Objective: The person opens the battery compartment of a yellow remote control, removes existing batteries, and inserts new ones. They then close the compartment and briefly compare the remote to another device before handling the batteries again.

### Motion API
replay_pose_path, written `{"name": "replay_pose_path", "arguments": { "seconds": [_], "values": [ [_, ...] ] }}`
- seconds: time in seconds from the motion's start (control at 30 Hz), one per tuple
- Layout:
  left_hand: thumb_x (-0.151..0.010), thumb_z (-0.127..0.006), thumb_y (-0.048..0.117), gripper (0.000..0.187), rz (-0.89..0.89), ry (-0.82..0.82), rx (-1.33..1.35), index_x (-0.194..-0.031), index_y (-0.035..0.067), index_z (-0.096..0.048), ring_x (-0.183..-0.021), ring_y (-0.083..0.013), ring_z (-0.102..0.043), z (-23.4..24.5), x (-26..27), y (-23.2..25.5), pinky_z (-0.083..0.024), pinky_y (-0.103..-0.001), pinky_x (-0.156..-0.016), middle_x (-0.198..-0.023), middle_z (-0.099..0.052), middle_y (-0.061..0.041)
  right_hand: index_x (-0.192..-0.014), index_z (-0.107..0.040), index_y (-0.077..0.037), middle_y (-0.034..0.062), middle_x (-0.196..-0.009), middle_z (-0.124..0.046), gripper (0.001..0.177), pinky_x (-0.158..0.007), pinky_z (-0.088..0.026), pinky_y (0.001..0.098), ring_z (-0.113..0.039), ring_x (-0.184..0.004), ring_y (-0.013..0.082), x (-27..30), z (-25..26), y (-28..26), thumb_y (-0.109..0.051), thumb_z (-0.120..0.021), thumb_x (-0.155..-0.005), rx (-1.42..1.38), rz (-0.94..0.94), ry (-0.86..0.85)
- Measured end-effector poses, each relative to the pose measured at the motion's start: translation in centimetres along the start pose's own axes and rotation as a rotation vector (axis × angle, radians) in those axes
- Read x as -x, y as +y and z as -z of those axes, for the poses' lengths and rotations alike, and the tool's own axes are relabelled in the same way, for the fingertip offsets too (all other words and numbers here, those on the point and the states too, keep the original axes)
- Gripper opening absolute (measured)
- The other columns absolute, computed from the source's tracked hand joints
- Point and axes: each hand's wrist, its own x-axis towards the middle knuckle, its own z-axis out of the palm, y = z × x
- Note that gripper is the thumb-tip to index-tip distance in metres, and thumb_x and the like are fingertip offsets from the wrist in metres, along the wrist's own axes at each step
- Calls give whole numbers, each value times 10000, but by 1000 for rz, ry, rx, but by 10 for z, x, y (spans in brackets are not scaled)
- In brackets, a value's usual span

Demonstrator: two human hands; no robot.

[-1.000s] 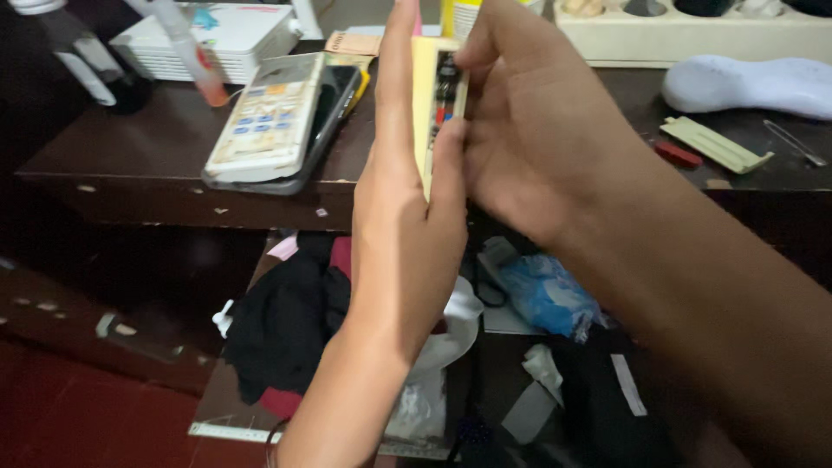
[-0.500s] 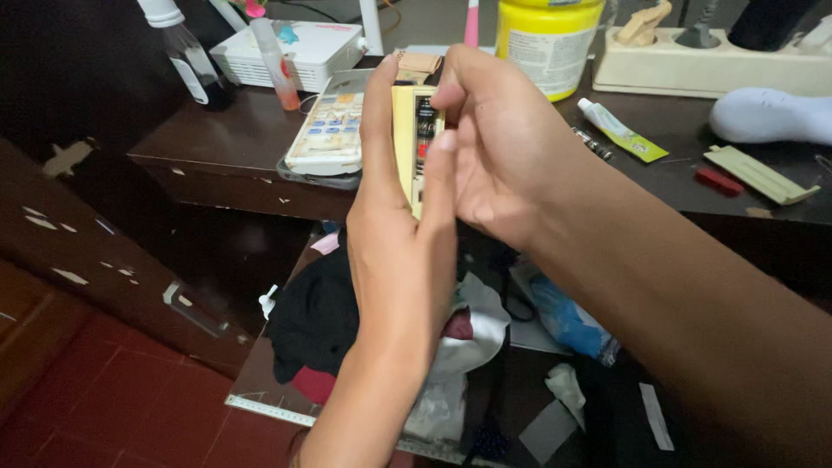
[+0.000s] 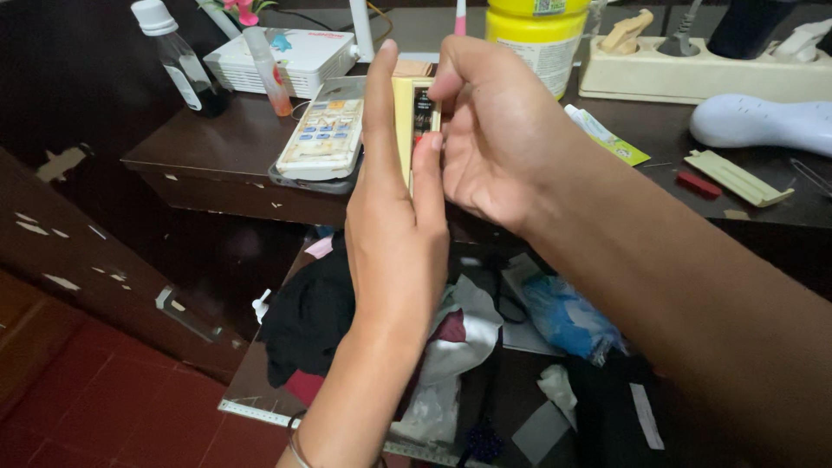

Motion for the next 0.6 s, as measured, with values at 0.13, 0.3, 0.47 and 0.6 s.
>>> {"name": "replay_pose_path", "arguments": {
  "seconds": [0.13, 0.3, 0.47, 0.6],
  "values": [
    [-987, -396, 168, 462, 50, -10, 3, -1409, 207, -210, -1093, -317, -617, -2, -3, -1, -495, -354, -891, -1315, -526, -142, -823, -492, -18, 90, -769, -550, 111, -636, -478, 284, -517, -648, 182, -6, 9, 2, -111, -478, -765, -87, 86, -96],
    [-1016, -412, 127, 450, -72, 30, -24, -1423, 192, -232, -1105, -332, -609, -4, -8, -7, -499, -358, -901, -1320, -535, -160, -879, -538, 0, 70, -782, -561, 180, -689, -480, 254, -521, -668, 154, -6, 12, -1, -162, -502, -809, -135, 28, -166],
    [-1036, -422, 120, 432, 13, 42, 91, -1419, 186, -235, -1074, -256, -684, -5, -9, -11, -533, -325, -897, -1210, -602, -125, -949, -555, -7, 65, -855, -599, 146, -774, -492, 278, -566, -760, 144, -9, 13, 11, -116, -495, -874, -117, 180, -213],
    [-1007, -427, 121, 470, 86, 39, 68, -1440, 185, -255, -1064, -262, -683, -5, -7, -12, -537, -322, -868, -1215, -614, -125, -940, -546, -19, 62, -871, -600, 115, -773, -497, 285, -580, -776, 146, -7, 17, 19, -99, -490, -880, -170, 156, -153]
  ]
}}
